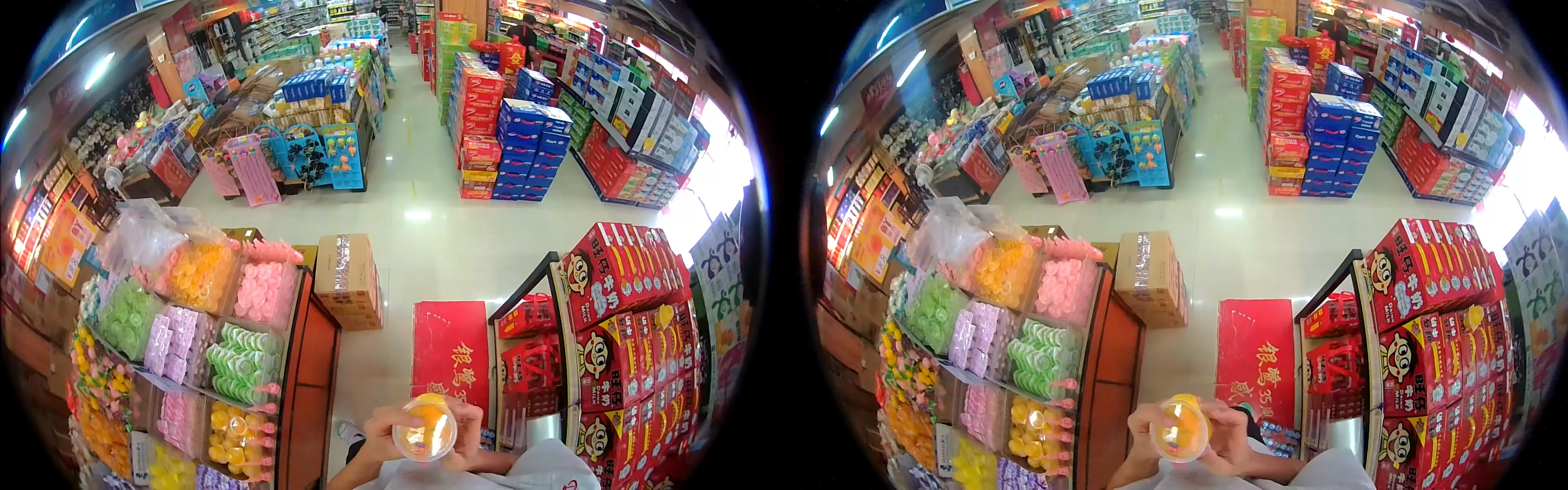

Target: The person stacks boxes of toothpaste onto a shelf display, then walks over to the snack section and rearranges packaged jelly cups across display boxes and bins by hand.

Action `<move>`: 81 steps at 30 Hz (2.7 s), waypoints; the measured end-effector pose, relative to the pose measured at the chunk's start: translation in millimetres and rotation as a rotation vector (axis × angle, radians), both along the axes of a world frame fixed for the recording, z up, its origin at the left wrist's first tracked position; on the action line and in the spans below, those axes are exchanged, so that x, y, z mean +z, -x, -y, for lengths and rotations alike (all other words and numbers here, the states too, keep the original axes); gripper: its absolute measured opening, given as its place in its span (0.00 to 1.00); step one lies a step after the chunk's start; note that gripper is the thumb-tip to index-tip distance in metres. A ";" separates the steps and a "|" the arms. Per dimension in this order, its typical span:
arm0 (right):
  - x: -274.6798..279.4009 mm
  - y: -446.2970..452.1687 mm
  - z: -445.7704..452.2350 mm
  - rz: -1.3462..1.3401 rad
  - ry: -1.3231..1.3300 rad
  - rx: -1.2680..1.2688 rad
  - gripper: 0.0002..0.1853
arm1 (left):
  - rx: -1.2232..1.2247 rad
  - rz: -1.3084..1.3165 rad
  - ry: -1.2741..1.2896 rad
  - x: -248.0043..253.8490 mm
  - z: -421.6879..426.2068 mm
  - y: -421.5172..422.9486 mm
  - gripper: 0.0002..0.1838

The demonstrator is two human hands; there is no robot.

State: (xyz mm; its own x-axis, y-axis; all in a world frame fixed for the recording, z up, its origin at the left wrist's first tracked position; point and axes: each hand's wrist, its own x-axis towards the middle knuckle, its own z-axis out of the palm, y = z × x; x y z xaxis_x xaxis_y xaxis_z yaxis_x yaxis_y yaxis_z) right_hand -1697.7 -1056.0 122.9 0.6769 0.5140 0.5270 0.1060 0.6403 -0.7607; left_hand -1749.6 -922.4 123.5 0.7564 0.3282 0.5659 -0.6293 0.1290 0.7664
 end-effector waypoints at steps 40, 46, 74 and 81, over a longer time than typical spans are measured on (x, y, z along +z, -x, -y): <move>10.5 35.9 -59.3 0.204 -0.057 0.098 0.39 | 0.118 -0.416 -0.232 73.5 -55.3 94.2 0.42; 5.9 44.0 -57.1 0.115 0.081 0.102 0.38 | 0.128 -0.328 -0.210 63.9 -65.0 96.3 0.41; 6.4 179.9 -150.6 -0.120 -0.147 0.289 0.24 | 0.195 -0.239 -0.424 51.0 -146.6 237.2 0.28; 6.9 194.5 -160.3 -0.220 -0.098 0.276 0.23 | -0.040 -0.044 -0.287 19.3 -168.2 236.5 0.37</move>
State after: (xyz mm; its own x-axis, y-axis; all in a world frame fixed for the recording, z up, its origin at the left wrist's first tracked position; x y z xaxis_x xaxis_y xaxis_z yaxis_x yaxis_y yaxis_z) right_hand -1892.2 -895.7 129.8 0.6226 0.6471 0.4400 -0.2402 0.6932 -0.6796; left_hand -1986.1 -754.2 142.9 0.7916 0.1284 0.5974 -0.5932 -0.0732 0.8017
